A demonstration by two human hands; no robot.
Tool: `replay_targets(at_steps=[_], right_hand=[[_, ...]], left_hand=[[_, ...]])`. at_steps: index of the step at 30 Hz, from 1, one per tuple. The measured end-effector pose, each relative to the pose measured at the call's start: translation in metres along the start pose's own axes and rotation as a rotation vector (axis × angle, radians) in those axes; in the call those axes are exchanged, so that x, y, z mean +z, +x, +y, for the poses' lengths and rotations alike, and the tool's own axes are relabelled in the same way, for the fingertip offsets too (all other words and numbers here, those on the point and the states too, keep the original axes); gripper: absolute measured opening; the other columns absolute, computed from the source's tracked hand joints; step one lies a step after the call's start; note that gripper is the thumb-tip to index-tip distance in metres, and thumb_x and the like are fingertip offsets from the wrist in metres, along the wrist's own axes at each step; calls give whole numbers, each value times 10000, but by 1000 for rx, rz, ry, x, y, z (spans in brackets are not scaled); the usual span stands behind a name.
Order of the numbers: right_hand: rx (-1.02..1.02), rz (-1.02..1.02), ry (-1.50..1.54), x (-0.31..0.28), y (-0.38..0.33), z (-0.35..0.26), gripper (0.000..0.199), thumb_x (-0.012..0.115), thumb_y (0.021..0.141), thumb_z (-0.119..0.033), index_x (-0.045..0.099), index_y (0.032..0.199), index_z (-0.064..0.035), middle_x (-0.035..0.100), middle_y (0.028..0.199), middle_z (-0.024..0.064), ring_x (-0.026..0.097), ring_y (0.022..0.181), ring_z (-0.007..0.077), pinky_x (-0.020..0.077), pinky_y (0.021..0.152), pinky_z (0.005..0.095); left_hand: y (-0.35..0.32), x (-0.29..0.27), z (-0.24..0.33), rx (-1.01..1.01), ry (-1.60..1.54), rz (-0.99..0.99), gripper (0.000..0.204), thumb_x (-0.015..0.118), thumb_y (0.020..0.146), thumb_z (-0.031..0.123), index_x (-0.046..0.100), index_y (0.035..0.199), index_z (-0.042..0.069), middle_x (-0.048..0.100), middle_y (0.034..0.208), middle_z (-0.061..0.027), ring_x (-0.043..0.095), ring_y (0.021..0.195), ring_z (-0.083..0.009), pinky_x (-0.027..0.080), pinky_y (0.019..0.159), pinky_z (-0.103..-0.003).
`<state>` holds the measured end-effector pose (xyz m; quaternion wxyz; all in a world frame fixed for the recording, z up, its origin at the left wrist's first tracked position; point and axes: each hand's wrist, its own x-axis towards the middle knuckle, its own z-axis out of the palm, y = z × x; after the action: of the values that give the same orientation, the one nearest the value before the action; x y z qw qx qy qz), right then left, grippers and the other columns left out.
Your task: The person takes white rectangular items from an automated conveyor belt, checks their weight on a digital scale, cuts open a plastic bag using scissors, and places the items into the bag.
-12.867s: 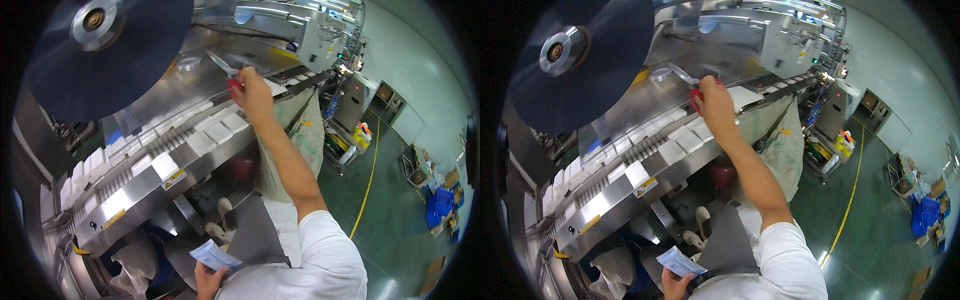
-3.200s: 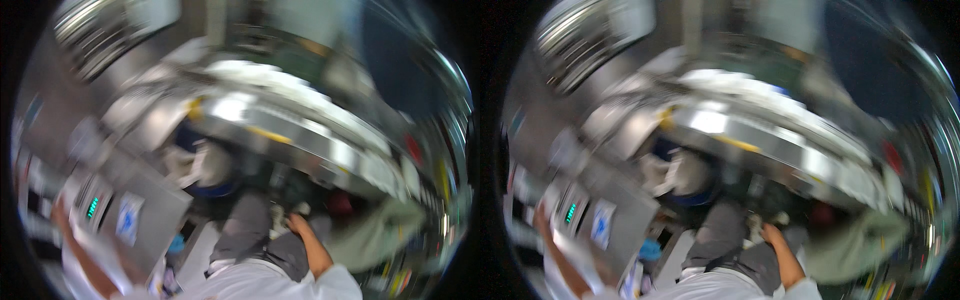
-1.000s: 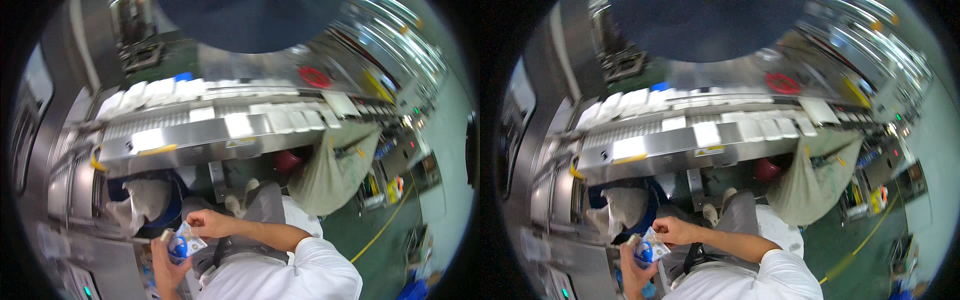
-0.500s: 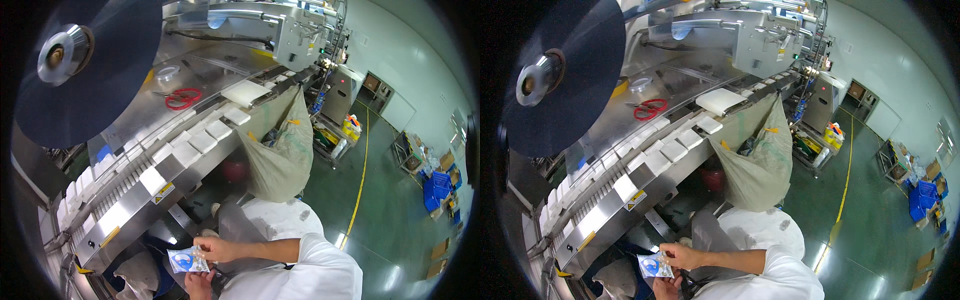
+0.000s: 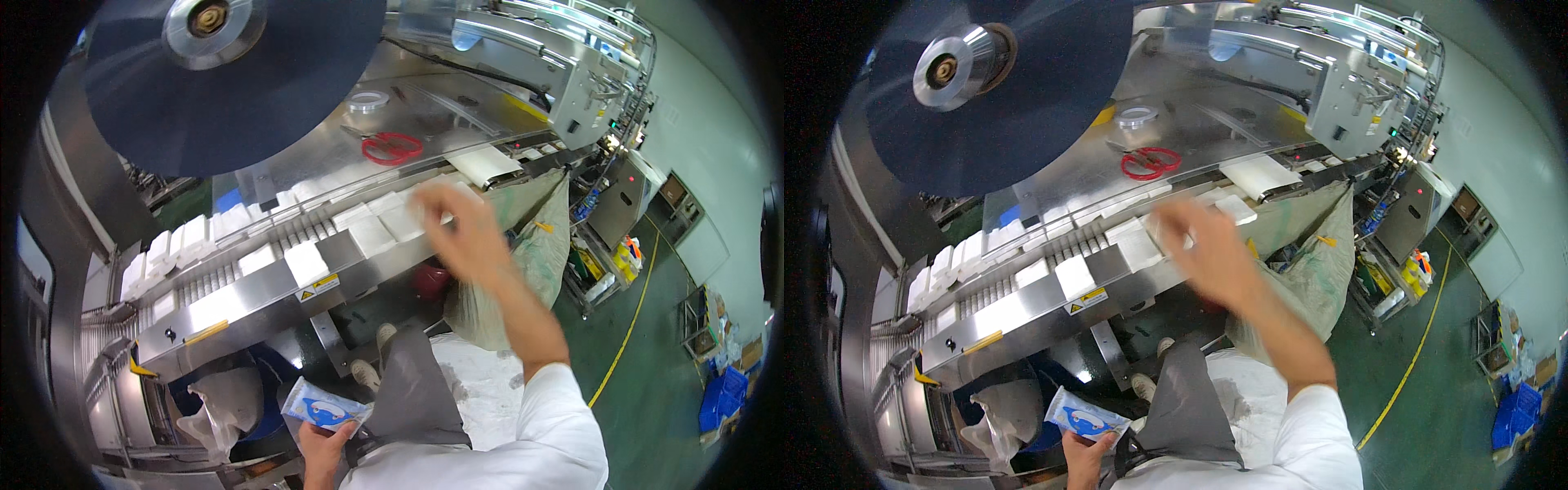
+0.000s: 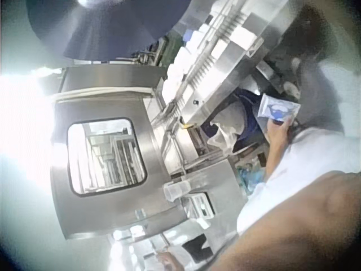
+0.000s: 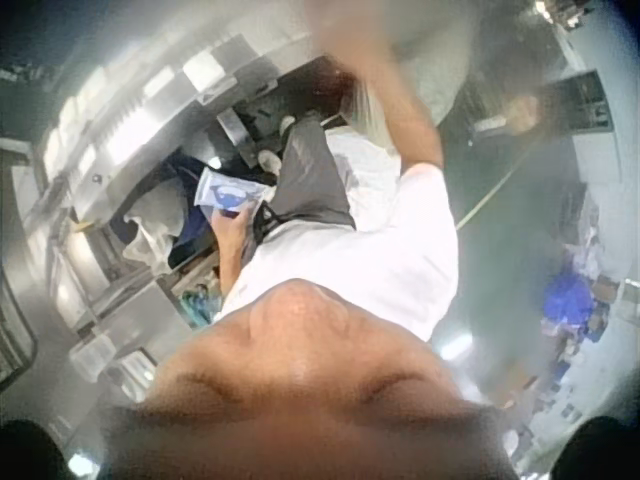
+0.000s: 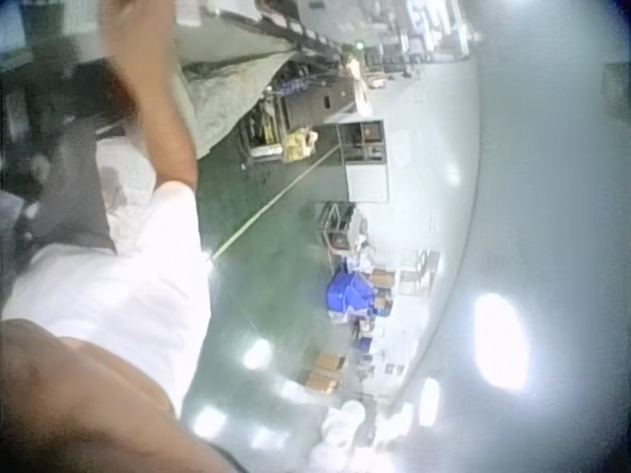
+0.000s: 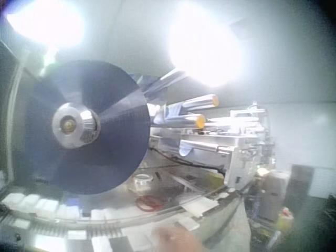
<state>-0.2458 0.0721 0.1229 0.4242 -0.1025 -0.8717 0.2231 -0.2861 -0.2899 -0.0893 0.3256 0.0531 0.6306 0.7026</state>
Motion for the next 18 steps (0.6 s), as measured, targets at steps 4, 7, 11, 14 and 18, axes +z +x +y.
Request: replay_targets(at_steps=[4, 7, 11, 14, 18], right_hand=[[-147, -131, -304, 5, 116, 49, 280, 714, 913, -242, 699, 1040, 6, 725, 960, 205, 697, 857, 367, 551, 782, 442], [-42, -429, -450, 28, 158, 67, 399, 777, 851, -326, 710, 1009, 34, 728, 966, 239, 694, 908, 410, 550, 816, 450], [17, -682, -624, 30, 192, 74, 448, 801, 803, -363, 723, 941, 56, 726, 948, 272, 706, 932, 432, 556, 836, 465], [-9, -710, -621, 20, 194, 64, 390, 751, 778, -327, 732, 903, 42, 709, 843, 240, 690, 784, 394, 536, 712, 480], [-15, -470, -650, -11, 161, 49, 390, 755, 782, -297, 712, 954, 51, 699, 856, 241, 680, 791, 358, 534, 717, 454]], left_hand=[[-5, 8, 2, 1, 25, -89, 458, 836, 768, -63, 593, 1154, -24, 719, 1059, -121, 718, 961, -207, 579, 893, -350], [-6, 7, 0, 31, 30, -100, 480, 834, 768, -55, 579, 1174, -23, 717, 1068, -127, 717, 968, -206, 577, 908, -362], [-4, 11, 7, 40, 20, -119, 494, 839, 771, -32, 571, 1185, -15, 712, 1071, -129, 714, 978, -207, 579, 903, -362], [-3, 15, 17, 45, -3, -113, 521, 855, 766, -3, 559, 1195, -5, 706, 1079, -129, 713, 977, -214, 576, 912, -365], [0, 8, 26, 135, -11, -57, 582, 871, 764, 50, 537, 1239, 8, 686, 1128, -121, 693, 1035, -224, 549, 975, -387]])
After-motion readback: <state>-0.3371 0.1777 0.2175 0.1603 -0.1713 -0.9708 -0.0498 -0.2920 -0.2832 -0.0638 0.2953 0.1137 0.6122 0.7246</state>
